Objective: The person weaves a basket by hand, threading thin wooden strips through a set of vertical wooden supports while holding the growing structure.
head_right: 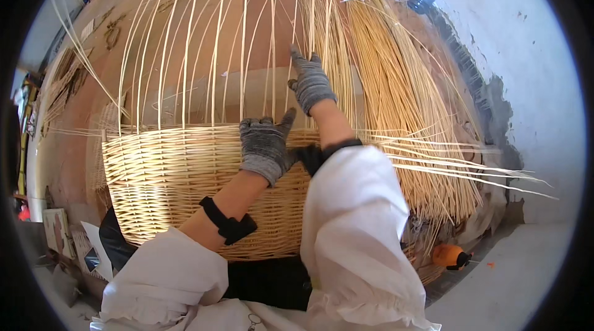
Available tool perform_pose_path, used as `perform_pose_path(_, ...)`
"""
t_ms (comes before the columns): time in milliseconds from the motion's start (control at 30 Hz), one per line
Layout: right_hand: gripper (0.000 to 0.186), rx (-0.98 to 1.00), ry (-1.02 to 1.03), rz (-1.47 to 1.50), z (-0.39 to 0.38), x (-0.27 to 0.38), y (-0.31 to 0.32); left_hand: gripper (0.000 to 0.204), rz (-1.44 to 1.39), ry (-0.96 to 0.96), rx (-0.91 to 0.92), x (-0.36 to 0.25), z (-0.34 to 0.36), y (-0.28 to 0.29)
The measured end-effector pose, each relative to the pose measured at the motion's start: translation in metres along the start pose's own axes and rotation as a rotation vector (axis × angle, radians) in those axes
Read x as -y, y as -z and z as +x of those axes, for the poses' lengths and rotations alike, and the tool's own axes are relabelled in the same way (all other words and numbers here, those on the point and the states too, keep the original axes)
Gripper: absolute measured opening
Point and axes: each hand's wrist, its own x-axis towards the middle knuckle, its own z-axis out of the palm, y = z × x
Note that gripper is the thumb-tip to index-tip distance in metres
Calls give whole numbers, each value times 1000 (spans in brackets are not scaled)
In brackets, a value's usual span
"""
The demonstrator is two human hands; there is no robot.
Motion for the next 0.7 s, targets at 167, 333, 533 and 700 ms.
perform_pose_path(167, 65, 166, -917, 1120, -63, -23, 118, 74, 178, 91, -285, 3, -4, -9)
perform_pose_path(333, 33, -136, -963, 990, -113, -13, 151, 58, -21, -95, -297, -35, 24, -29)
perform_pose_path(533, 22, 143, -1196, 860, -225, -4, 168, 46, -185, -94, -224, -70, 27, 2)
perform_pose_path(700, 32, 275, -818, 747, -205, 4, 172, 54, -416, -264, -510, -71, -91, 188)
